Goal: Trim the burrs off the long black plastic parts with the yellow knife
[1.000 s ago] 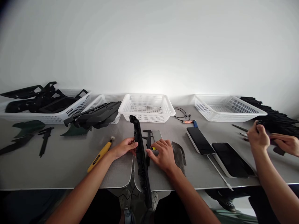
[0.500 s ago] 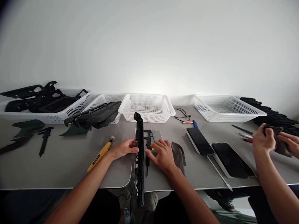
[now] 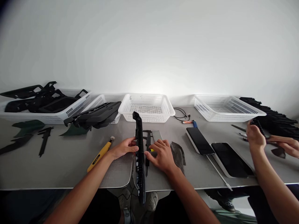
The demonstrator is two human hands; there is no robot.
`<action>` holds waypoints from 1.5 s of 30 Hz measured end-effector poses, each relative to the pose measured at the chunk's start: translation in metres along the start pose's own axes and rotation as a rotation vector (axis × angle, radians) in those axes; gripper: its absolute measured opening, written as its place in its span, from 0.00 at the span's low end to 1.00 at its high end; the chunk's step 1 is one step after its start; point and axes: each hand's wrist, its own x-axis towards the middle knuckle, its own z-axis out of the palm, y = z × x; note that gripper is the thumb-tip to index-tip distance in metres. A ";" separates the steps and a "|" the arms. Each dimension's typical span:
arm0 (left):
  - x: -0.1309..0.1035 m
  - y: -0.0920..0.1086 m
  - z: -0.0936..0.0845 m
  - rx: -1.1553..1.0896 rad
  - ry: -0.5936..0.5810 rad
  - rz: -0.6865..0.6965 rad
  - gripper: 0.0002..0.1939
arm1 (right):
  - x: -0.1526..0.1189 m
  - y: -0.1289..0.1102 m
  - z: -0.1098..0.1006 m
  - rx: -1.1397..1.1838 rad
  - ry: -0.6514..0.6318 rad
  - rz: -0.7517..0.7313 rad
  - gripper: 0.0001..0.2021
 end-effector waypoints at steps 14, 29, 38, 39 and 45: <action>-0.002 0.002 0.001 -0.008 -0.016 0.002 0.33 | -0.001 0.005 0.001 -0.028 0.003 0.030 0.16; -0.004 0.004 0.000 0.062 0.022 0.017 0.33 | -0.001 0.007 0.001 -0.036 0.077 0.172 0.16; -0.002 0.001 0.002 0.023 0.055 0.029 0.33 | -0.002 0.005 0.001 -0.009 0.045 0.129 0.14; -0.002 0.001 0.003 0.018 0.056 0.031 0.33 | -0.002 0.005 0.001 -0.013 0.046 0.136 0.14; 0.001 -0.004 0.002 -0.029 0.110 0.052 0.32 | -0.002 0.005 0.001 0.004 0.018 0.093 0.15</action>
